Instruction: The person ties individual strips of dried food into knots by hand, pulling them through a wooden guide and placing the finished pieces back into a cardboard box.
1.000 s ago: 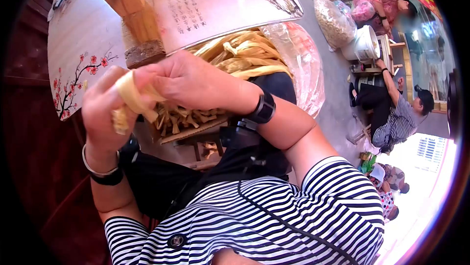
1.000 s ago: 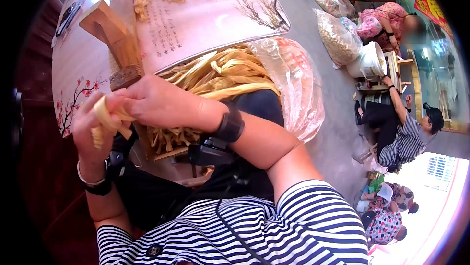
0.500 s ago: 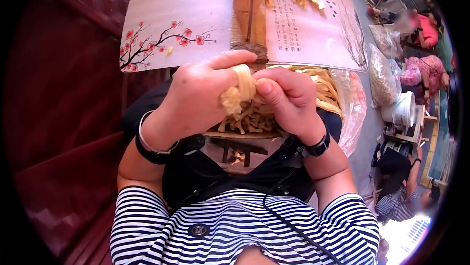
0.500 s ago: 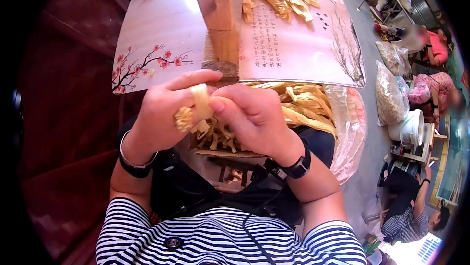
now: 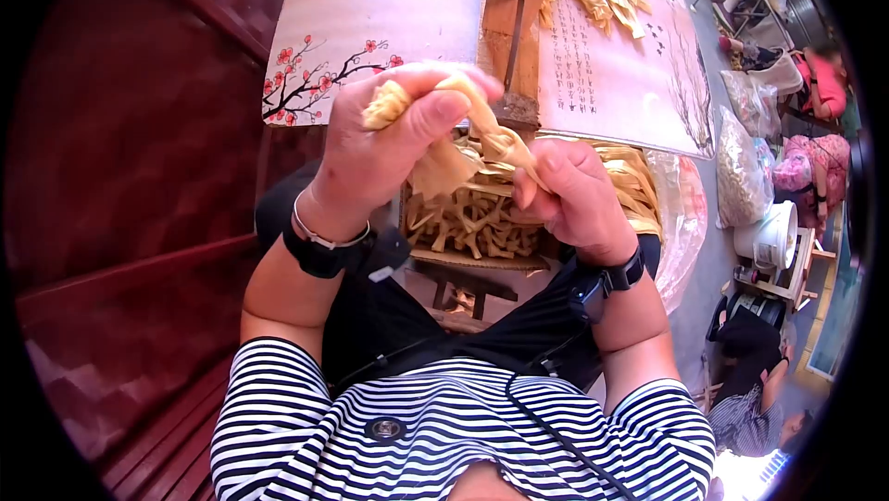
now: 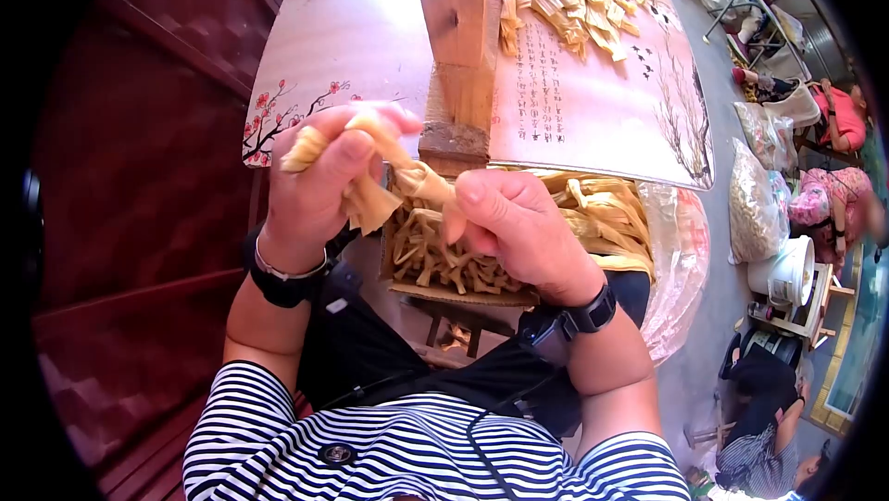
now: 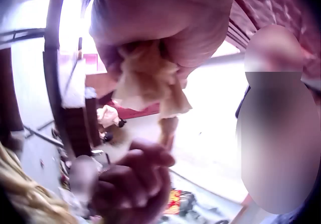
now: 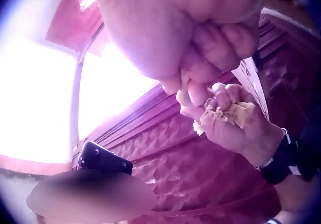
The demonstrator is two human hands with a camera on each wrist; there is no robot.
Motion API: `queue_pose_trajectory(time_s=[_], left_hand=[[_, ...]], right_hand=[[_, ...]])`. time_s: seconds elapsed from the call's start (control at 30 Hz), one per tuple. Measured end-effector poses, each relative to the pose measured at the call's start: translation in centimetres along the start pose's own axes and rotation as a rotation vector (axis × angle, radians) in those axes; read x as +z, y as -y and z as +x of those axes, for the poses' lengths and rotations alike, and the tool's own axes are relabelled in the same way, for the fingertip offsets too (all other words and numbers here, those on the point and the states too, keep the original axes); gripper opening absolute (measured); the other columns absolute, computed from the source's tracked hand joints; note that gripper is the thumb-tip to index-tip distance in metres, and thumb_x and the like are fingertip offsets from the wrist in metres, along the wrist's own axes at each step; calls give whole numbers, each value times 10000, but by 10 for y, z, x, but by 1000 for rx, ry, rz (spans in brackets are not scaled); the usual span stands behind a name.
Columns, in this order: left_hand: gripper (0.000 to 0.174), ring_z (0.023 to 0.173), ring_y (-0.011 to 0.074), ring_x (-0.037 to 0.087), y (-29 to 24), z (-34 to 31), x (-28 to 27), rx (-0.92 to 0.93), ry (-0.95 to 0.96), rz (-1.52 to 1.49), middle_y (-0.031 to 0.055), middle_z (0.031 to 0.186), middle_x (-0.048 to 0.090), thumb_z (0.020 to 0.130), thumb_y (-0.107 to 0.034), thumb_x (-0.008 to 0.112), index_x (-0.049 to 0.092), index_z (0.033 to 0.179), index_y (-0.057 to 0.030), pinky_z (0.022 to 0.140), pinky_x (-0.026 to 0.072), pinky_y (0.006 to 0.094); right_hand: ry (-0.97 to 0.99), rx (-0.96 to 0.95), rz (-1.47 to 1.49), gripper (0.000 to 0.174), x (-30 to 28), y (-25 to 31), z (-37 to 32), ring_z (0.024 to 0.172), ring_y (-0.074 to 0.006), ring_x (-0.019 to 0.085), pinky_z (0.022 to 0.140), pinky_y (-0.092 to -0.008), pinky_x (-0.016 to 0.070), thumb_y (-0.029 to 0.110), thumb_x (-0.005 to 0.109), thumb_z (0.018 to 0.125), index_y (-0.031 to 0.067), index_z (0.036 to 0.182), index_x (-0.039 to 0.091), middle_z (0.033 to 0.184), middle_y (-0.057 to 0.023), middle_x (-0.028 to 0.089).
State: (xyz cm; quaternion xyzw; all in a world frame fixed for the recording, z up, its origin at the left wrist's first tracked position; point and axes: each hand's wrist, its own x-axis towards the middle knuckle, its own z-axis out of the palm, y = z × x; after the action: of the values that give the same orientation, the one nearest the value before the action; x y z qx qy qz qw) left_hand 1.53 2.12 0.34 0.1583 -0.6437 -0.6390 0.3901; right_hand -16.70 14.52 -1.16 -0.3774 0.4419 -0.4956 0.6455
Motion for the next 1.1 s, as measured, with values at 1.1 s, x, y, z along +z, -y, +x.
queue_pose_trajectory(time_s=[1.1], left_hand=[[181, 660, 69, 586, 21, 17, 0, -128, -294, 29, 25, 771, 641, 925, -165, 615, 674, 978, -2, 576, 468, 211]], right_hand=[[-721, -1091, -978, 166, -12, 25, 36, 543, -35, 493, 479, -179, 392, 39, 754, 803, 39, 806, 588, 669, -24, 603]])
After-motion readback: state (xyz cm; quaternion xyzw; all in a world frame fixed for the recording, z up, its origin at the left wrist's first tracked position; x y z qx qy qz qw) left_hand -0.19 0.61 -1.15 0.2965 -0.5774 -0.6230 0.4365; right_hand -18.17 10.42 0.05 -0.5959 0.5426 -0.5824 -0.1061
